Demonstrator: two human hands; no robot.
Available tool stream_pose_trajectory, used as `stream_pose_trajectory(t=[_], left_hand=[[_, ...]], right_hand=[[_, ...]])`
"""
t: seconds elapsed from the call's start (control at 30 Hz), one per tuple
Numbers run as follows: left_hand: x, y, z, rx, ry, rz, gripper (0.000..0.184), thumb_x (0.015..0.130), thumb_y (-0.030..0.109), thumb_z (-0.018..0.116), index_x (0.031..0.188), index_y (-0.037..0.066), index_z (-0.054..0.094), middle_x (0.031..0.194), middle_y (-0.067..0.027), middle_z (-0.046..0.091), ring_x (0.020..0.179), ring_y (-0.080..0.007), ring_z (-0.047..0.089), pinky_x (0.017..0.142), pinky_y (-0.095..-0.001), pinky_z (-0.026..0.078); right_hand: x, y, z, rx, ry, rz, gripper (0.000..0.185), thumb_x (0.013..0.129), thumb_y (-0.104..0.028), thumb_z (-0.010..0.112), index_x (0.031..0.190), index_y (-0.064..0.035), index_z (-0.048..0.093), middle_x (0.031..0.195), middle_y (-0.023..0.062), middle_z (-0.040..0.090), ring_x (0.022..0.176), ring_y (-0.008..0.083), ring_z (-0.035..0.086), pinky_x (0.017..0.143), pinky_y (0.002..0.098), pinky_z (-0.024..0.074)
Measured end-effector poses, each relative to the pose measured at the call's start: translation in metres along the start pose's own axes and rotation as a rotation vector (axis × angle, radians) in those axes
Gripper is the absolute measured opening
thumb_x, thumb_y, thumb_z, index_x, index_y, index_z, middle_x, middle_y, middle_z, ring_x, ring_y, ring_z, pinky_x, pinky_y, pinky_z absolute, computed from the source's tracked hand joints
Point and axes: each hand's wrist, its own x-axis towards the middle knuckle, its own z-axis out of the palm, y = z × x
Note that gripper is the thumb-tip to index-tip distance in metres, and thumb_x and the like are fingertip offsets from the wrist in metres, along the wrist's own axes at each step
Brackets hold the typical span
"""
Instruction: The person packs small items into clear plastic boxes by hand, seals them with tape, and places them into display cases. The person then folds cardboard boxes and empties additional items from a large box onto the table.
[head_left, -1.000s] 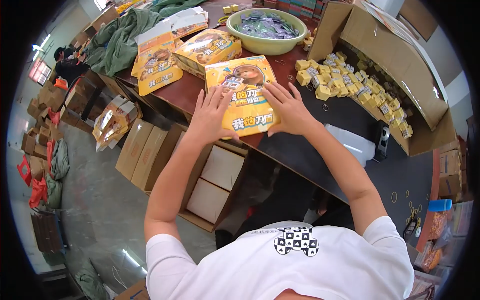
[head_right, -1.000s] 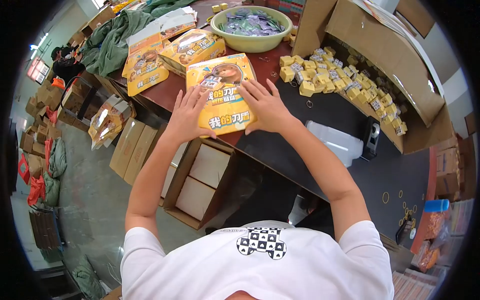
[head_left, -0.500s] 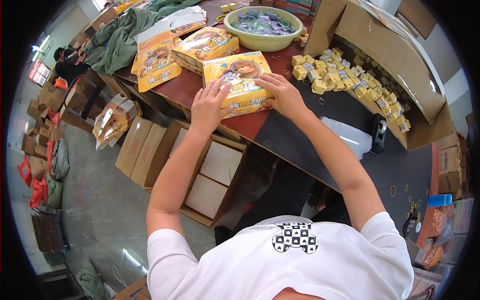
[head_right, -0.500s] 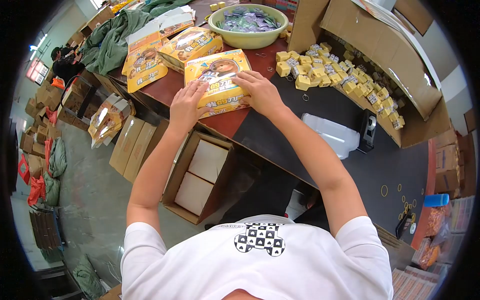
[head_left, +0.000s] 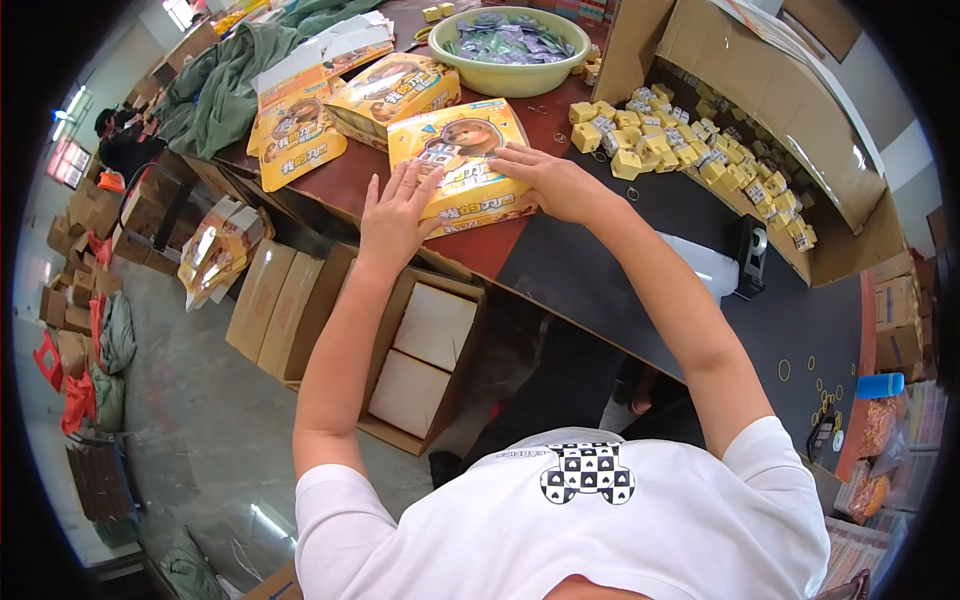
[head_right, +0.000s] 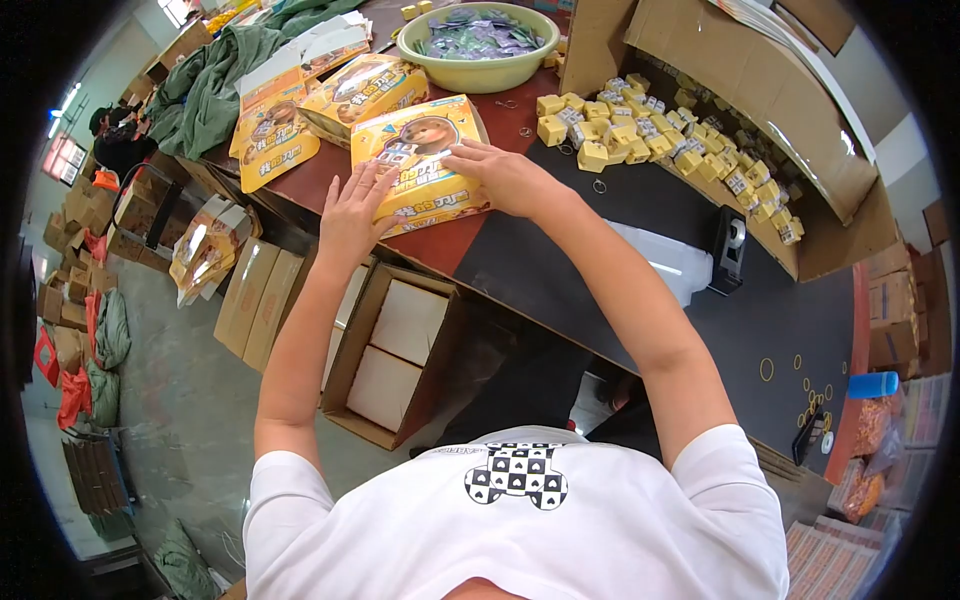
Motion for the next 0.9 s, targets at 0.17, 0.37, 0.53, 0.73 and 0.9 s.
stream_pose_trajectory(t=[0.17, 0.37, 0.53, 0.73, 0.9], left_hand=[[0.000, 0.001, 0.001, -0.033, 0.013, -0.001, 0.070, 0.082, 0.044, 0.077, 0.145, 0.020, 0.056, 0.148, -0.0097, 0.057, 0.142, -0.0251, 0.048, 0.116, -0.0496, 0.036], [0.003, -0.004, 0.001, -0.094, -0.010, 0.034, 0.069, 0.083, 0.041, 0.077, 0.144, 0.018, 0.056, 0.149, -0.0119, 0.056, 0.142, -0.0274, 0.048, 0.116, -0.0495, 0.037], [0.000, -0.001, 0.006, -0.074, -0.065, 0.026, 0.082, 0.080, 0.046, 0.079, 0.151, 0.018, 0.048, 0.155, -0.0140, 0.048, 0.147, -0.0296, 0.041, 0.119, -0.0515, 0.030], [0.012, 0.018, -0.024, -0.020, -0.186, 0.004, 0.116, 0.060, 0.049, 0.091, 0.158, 0.021, 0.036, 0.163, -0.0212, 0.030, 0.153, -0.0335, 0.026, 0.123, -0.0589, 0.013], [0.030, 0.023, 0.014, -0.143, -0.127, 0.099, 0.109, 0.056, 0.033, 0.095, 0.153, 0.020, 0.046, 0.154, -0.0205, 0.043, 0.142, -0.0381, 0.042, 0.116, -0.0447, 0.036]], right_hand=[[0.001, 0.009, -0.010, 0.005, -0.125, -0.002, 0.074, 0.079, 0.005, 0.068, 0.147, -0.0177, 0.053, 0.155, 0.0035, 0.051, 0.140, 0.0253, 0.050, 0.110, 0.0394, 0.0473], [-0.003, 0.013, -0.005, -0.015, -0.128, 0.011, 0.072, 0.080, 0.006, 0.065, 0.148, -0.0172, 0.052, 0.155, 0.0031, 0.050, 0.141, 0.0256, 0.048, 0.109, 0.0378, 0.0484], [-0.014, 0.010, 0.013, -0.020, 0.018, -0.053, 0.068, 0.083, 0.002, 0.065, 0.147, -0.0171, 0.053, 0.155, 0.0008, 0.050, 0.143, 0.0239, 0.047, 0.115, 0.0450, 0.0425], [-0.021, 0.008, 0.036, -0.328, 0.221, -0.063, 0.059, 0.084, -0.006, 0.066, 0.142, -0.0176, 0.057, 0.151, 0.0062, 0.054, 0.142, 0.0214, 0.048, 0.118, 0.0597, 0.0279], [-0.035, -0.010, 0.060, -0.085, 0.463, 0.057, 0.061, 0.077, -0.007, 0.073, 0.137, -0.0101, 0.059, 0.138, 0.0096, 0.060, 0.130, 0.0311, 0.055, 0.109, 0.0553, 0.0365]])
